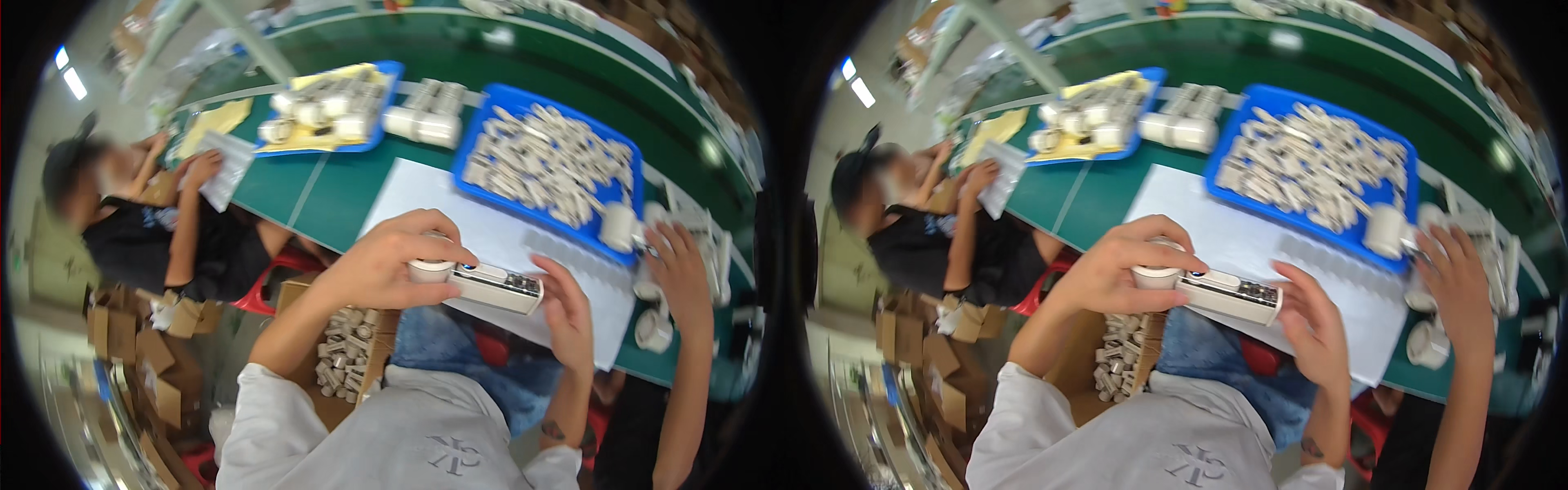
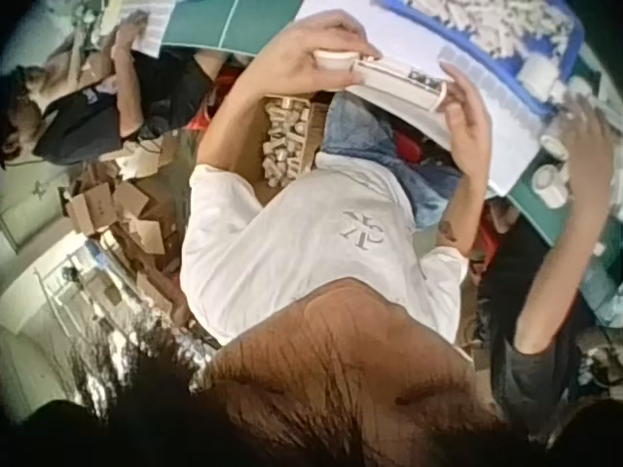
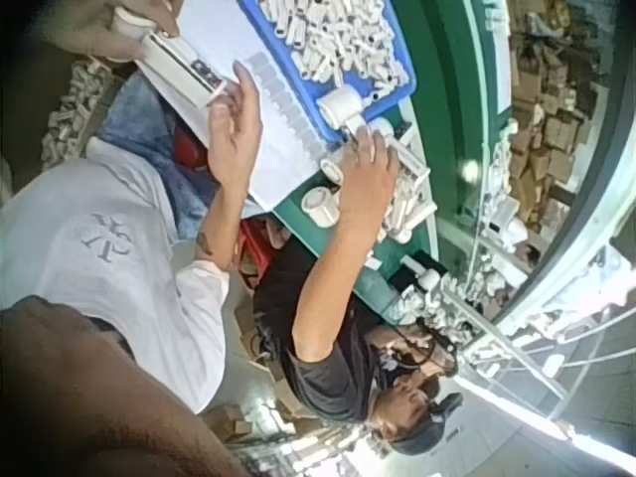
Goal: Assemble components of small handheld fans at an industrial workbench.
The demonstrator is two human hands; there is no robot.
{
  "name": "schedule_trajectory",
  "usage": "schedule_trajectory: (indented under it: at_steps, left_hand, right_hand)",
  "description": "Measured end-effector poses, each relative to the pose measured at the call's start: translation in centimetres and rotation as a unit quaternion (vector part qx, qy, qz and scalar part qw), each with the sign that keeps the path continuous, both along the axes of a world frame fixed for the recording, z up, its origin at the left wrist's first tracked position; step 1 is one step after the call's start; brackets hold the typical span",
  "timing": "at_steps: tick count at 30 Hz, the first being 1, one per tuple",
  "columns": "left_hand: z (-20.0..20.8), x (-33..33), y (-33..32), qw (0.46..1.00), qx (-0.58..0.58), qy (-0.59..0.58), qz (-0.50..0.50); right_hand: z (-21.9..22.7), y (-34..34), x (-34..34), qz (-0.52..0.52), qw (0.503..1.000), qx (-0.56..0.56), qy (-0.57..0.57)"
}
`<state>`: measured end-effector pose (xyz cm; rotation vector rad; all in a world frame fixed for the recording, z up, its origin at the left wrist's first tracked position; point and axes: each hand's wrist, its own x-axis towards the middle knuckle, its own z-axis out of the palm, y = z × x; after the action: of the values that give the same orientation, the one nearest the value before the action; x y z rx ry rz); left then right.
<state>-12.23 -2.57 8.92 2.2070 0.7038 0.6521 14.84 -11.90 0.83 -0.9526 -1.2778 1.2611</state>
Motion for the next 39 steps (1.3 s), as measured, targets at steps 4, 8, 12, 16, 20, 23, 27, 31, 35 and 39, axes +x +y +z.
schedule_trajectory:
  at_steps: [4,8,12,16,20,23,27,31,35,39]
  left_hand:
    - [-1.0,-6.8,0.9,0.984,0.062,-0.034,0.161]
    - [-4.8,-15.9,4.2,0.881,0.161,-0.077,0.439]
    - [-8.8,-24.9,9.1,0.718,0.29,-0.03,0.632]
    - [-12.5,-32.6,13.2,0.651,0.344,0.046,0.675]
    - [-14.6,-36.2,16.7,0.631,0.328,0.125,0.692]
    - [-14.8,-39.4,17.7,0.653,0.295,0.174,0.676]
    - [-13.1,-34.2,17.6,0.646,0.3,0.165,0.682]
    - [-10.7,-29.7,16.0,0.688,0.395,0.087,0.602]
    - [-8.0,-19.1,14.2,0.775,0.381,-0.007,0.505]
    - [-4.8,-9.0,9.8,0.907,0.259,-0.072,0.325]
  right_hand:
    - [-1.2,-1.6,2.2,-0.036,0.998,-0.01,-0.052]
    - [-2.5,-4.1,4.8,-0.07,0.993,-0.019,-0.092]
    - [-2.7,-6.5,7.2,-0.145,0.982,-0.042,-0.116]
    - [-1.0,-7.4,8.2,-0.207,0.969,-0.038,-0.132]
    - [1.1,-7.7,10.1,-0.315,0.928,-0.018,-0.199]
    - [5.3,-5.4,11.5,-0.329,0.823,0.111,-0.45]
    - [7.3,-2.1,14.2,-0.296,0.731,0.118,-0.603]
    - [6.6,1.7,14.2,-0.243,0.63,0.168,-0.718]
    - [4.5,4.3,15.6,-0.171,0.63,0.095,-0.752]
    - [6.5,3.0,14.5,-0.168,0.626,0.069,-0.758]
